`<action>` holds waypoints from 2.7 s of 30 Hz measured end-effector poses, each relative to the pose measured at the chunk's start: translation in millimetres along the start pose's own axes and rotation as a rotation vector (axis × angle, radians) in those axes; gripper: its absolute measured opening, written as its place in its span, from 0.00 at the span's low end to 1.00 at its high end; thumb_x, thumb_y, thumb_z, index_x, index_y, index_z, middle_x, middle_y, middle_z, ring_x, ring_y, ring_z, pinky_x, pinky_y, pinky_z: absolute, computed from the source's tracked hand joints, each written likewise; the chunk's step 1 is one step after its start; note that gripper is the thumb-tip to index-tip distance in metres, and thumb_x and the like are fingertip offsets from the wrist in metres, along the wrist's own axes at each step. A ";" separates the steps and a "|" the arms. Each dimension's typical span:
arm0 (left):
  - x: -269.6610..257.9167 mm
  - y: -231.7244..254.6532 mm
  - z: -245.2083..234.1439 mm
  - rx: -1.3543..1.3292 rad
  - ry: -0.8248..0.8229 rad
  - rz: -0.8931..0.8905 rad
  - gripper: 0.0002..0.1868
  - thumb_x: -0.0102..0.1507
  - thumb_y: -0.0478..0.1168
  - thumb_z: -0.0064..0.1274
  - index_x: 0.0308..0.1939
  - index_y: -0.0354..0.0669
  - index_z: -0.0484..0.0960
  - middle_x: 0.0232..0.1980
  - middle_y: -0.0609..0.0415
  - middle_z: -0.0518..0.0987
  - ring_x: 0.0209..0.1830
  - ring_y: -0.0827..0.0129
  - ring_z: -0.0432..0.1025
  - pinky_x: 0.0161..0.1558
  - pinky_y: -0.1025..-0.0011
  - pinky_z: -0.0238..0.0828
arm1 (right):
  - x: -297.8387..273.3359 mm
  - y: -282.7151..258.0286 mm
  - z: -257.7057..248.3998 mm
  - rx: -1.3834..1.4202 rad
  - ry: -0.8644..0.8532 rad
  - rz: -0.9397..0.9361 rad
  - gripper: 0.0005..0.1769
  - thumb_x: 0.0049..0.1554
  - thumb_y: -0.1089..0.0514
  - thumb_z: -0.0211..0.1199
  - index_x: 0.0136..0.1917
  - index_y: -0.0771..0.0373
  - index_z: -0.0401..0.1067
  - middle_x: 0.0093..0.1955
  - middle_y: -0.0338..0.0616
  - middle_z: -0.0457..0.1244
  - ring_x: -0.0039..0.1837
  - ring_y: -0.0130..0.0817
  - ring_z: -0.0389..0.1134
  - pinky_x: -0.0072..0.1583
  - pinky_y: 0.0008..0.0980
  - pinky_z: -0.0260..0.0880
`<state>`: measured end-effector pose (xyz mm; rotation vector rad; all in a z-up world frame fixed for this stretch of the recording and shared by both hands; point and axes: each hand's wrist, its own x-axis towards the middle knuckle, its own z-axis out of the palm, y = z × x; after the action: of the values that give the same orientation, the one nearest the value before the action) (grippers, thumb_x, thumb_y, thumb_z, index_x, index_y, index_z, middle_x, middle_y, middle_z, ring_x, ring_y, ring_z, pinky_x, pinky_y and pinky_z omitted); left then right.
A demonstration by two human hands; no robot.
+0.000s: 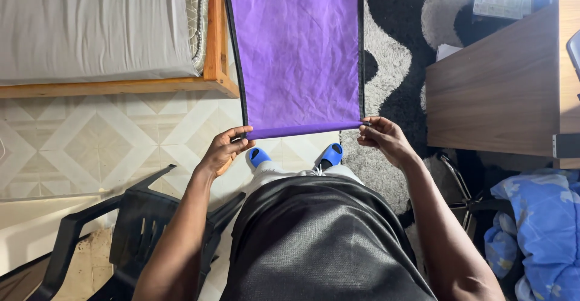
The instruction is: The person folds the purple fabric door of a portable wardrobe from the bottom upward, then secures the rolled fabric at the top using a strap. The wardrobe contains folded clothes on shelves inside.
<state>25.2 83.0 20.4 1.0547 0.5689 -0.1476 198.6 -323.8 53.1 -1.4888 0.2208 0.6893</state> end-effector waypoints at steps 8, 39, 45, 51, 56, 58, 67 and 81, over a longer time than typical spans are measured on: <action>2.9 1.9 14.6 0.020 0.087 0.065 0.19 0.70 0.38 0.53 0.62 0.30 0.78 0.43 0.50 0.73 0.42 0.61 0.81 0.53 0.60 0.84 | 11.1 15.6 1.8 0.036 0.093 -0.039 0.13 0.60 0.58 0.71 0.52 0.68 0.72 0.42 0.46 0.69 0.45 0.38 0.76 0.55 0.41 0.81; -6.6 8.2 5.9 -0.116 0.161 0.002 0.18 0.63 0.27 0.58 0.59 0.31 0.81 0.42 0.53 0.71 0.45 0.66 0.79 0.61 0.61 0.80 | -16.4 -3.2 17.7 -0.057 -0.054 -0.064 0.25 0.53 0.65 0.74 0.62 0.71 0.71 0.42 0.43 0.64 0.43 0.37 0.74 0.52 0.44 0.81; -1.1 -3.2 -0.9 -0.003 0.189 0.047 0.19 0.67 0.37 0.58 0.61 0.36 0.80 0.41 0.52 0.74 0.39 0.63 0.81 0.53 0.62 0.85 | -17.0 -2.9 11.4 -0.022 -0.059 -0.040 0.20 0.60 0.60 0.67 0.62 0.72 0.69 0.44 0.46 0.65 0.43 0.36 0.75 0.52 0.43 0.81; 13.9 -11.3 4.2 -0.032 0.269 0.127 0.15 0.66 0.36 0.61 0.54 0.32 0.83 0.41 0.46 0.77 0.42 0.57 0.81 0.56 0.56 0.82 | -13.9 -3.6 18.6 0.019 0.063 -0.090 0.18 0.62 0.57 0.68 0.58 0.73 0.72 0.45 0.48 0.67 0.48 0.40 0.75 0.57 0.46 0.79; 12.6 -2.7 13.7 -0.052 0.322 0.147 0.16 0.63 0.35 0.64 0.54 0.35 0.83 0.38 0.51 0.79 0.38 0.61 0.82 0.50 0.59 0.85 | -5.3 3.9 15.9 0.046 0.129 -0.132 0.17 0.60 0.60 0.71 0.59 0.71 0.73 0.44 0.49 0.67 0.44 0.41 0.76 0.53 0.45 0.81; 14.8 -2.9 14.4 -0.066 0.333 0.163 0.18 0.63 0.34 0.64 0.56 0.36 0.81 0.37 0.51 0.79 0.35 0.64 0.81 0.49 0.61 0.86 | -5.6 0.2 18.9 0.058 0.136 -0.144 0.19 0.59 0.61 0.72 0.60 0.71 0.73 0.43 0.48 0.67 0.43 0.41 0.76 0.51 0.44 0.81; 19.4 -3.5 3.5 -0.051 0.329 0.178 0.13 0.62 0.31 0.65 0.49 0.33 0.83 0.38 0.49 0.78 0.38 0.62 0.81 0.47 0.65 0.86 | -0.8 -12.5 22.4 0.028 0.128 -0.146 0.16 0.58 0.59 0.72 0.56 0.67 0.72 0.40 0.51 0.65 0.37 0.43 0.75 0.45 0.45 0.82; 4.9 18.0 5.6 -0.012 0.232 0.160 0.16 0.65 0.34 0.61 0.55 0.30 0.83 0.39 0.45 0.77 0.39 0.57 0.81 0.53 0.57 0.83 | -18.1 -43.2 25.6 -0.025 0.041 -0.093 0.21 0.56 0.60 0.73 0.58 0.70 0.70 0.42 0.51 0.67 0.42 0.37 0.74 0.51 0.41 0.81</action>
<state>38.3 87.9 33.9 1.1086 0.6897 0.1202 200.8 -301.6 101.7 -1.5283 0.1733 0.5892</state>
